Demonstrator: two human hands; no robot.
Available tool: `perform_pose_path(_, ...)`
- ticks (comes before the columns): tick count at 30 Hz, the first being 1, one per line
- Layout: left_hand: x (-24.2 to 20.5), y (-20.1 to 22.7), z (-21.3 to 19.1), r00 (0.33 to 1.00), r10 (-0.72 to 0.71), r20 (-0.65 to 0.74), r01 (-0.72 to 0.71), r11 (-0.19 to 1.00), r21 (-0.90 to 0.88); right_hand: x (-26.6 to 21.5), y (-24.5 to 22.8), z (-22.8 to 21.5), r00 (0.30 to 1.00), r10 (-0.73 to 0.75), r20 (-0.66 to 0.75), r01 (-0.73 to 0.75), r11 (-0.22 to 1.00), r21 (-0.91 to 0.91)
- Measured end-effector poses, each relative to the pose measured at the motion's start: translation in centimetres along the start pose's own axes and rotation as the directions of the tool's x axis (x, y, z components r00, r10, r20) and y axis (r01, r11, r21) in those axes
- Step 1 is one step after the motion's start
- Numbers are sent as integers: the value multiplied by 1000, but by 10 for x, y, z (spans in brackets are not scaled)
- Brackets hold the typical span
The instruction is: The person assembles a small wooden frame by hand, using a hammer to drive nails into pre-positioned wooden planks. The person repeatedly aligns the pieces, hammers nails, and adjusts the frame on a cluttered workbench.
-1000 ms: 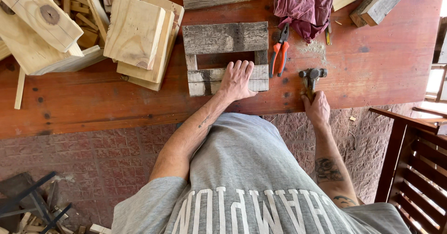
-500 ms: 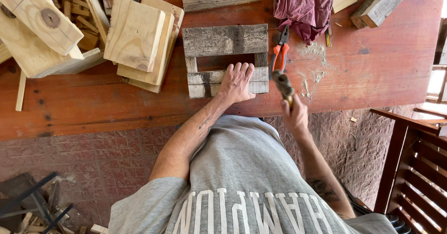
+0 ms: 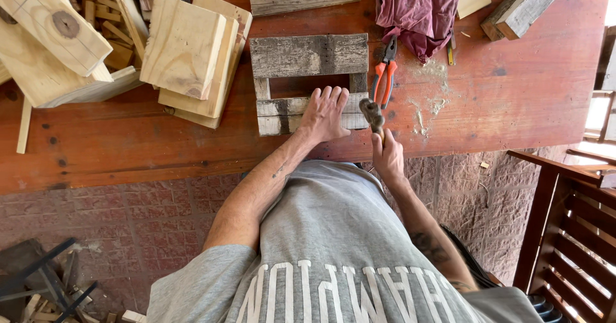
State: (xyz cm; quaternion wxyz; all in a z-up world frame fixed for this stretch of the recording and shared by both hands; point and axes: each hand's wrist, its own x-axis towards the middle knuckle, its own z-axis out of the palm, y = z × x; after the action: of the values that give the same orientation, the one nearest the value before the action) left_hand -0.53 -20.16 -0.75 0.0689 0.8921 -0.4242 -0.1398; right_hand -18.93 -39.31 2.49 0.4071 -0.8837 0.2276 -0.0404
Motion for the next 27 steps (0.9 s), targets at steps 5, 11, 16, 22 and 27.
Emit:
perform_pose_path(5, -2, 5, -6, 1000, -6, -7, 6, 1000, 26, 8, 4, 6, 999, 40, -15, -38, 991, 125)
perform_pose_path(11, 0, 3, -15, 997, -1, 78, 1, 1000, -3, -6, 30, 20, 996, -72, -58, 75, 996, 57)
perform_pose_path(16, -1, 6, -3, 1000, -15, -12, 15, 1000, 12, 17, -36, -21, 953, 274, 130, -287, 954, 91)
perform_pose_path(22, 1, 2, 4, 999, -8, 32, 8, 1000, 2, -6, -38, 0, 996, 93, -4, -92, 993, 69)
perform_pose_path(27, 0, 6, 8, 1000, -9, 15, 9, 999, 45, 20, -46, -36, 970, 211, 118, -215, 977, 19)
